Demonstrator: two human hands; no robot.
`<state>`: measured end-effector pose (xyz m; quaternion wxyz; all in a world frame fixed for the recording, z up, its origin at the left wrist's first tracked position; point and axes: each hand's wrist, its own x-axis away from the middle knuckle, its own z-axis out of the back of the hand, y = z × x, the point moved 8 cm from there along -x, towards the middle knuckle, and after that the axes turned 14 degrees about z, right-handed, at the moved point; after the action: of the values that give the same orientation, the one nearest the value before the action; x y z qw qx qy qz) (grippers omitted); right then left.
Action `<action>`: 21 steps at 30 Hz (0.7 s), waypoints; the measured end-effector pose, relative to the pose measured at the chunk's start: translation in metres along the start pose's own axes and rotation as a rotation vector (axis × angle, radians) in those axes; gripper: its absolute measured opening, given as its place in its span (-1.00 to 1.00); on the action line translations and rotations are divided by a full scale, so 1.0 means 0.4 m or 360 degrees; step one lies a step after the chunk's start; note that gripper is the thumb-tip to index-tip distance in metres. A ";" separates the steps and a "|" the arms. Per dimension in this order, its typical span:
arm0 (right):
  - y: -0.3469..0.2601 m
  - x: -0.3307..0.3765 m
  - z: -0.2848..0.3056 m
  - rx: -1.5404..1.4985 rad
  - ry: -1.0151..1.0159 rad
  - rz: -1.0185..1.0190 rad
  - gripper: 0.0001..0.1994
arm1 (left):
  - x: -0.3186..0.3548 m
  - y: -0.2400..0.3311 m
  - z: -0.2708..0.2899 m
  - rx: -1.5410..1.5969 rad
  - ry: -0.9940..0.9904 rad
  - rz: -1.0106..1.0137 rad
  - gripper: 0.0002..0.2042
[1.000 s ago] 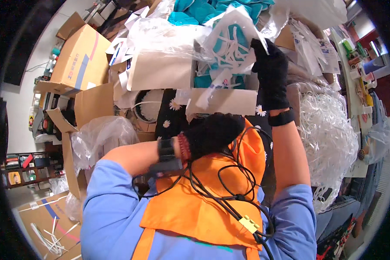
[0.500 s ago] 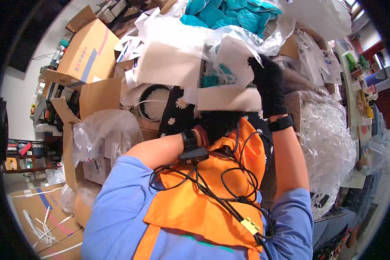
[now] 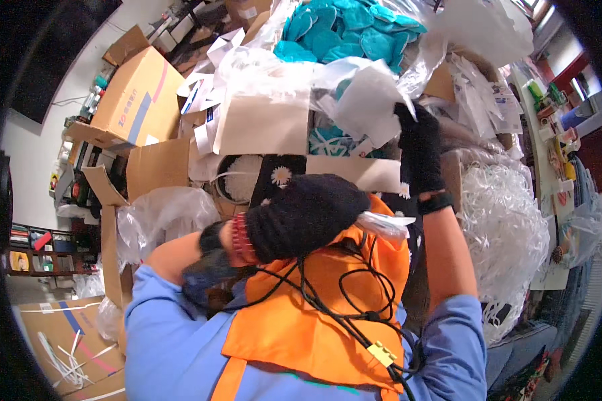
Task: Sorting and packing green masks from a large plastic bag into boxes.
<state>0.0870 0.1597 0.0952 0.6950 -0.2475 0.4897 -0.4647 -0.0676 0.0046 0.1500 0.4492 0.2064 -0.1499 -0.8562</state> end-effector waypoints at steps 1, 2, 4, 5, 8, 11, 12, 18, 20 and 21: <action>-0.041 -0.009 0.019 0.0010 0.0084 0.0024 -0.74 | -0.003 -0.012 0.051 0.0041 0.0082 0.0014 -0.74; -0.057 -0.004 0.031 0.0012 0.0108 0.0098 -0.75 | -0.002 -0.027 0.093 0.0099 0.0146 0.0024 -0.72; -0.031 0.009 0.056 0.0059 0.0027 0.0607 -0.74 | -0.012 -0.051 0.200 -0.0060 0.0473 -0.0188 -0.67; -0.053 0.002 0.048 0.0005 -0.0006 0.0797 -0.73 | -0.040 -0.133 0.233 0.0555 0.0431 0.0135 -0.65; -0.105 -0.003 0.044 0.1033 -0.0163 0.1068 -0.72 | -0.097 -0.302 0.245 0.1367 0.0445 0.0563 -0.62; 0.028 -0.001 0.020 -0.0026 -0.0187 0.0015 -0.77 | -0.159 -0.344 0.204 0.1323 0.0403 0.0527 -0.62; 0.025 -0.005 0.035 -0.0177 -0.0082 -0.0063 -0.76 | -0.176 -0.377 0.173 0.1200 0.0471 0.0498 -0.62; 0.027 -0.013 0.041 -0.0377 -0.0127 -0.0238 -0.74 | -0.248 -0.467 0.039 0.1332 0.0359 0.0645 -0.74; -0.009 0.005 0.025 -0.0471 -0.0146 -0.0287 -0.67 | -0.259 -0.461 0.007 0.1568 0.0317 0.0748 -0.75; -0.012 0.012 0.017 -0.0542 -0.0123 -0.0317 -0.67 | -0.263 -0.448 0.011 0.1418 0.0410 0.0740 -0.78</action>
<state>0.0918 0.1526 0.0995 0.6118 -0.4263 0.5073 -0.4319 -0.1428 0.1912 0.0976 0.5110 0.4427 -0.4853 -0.5544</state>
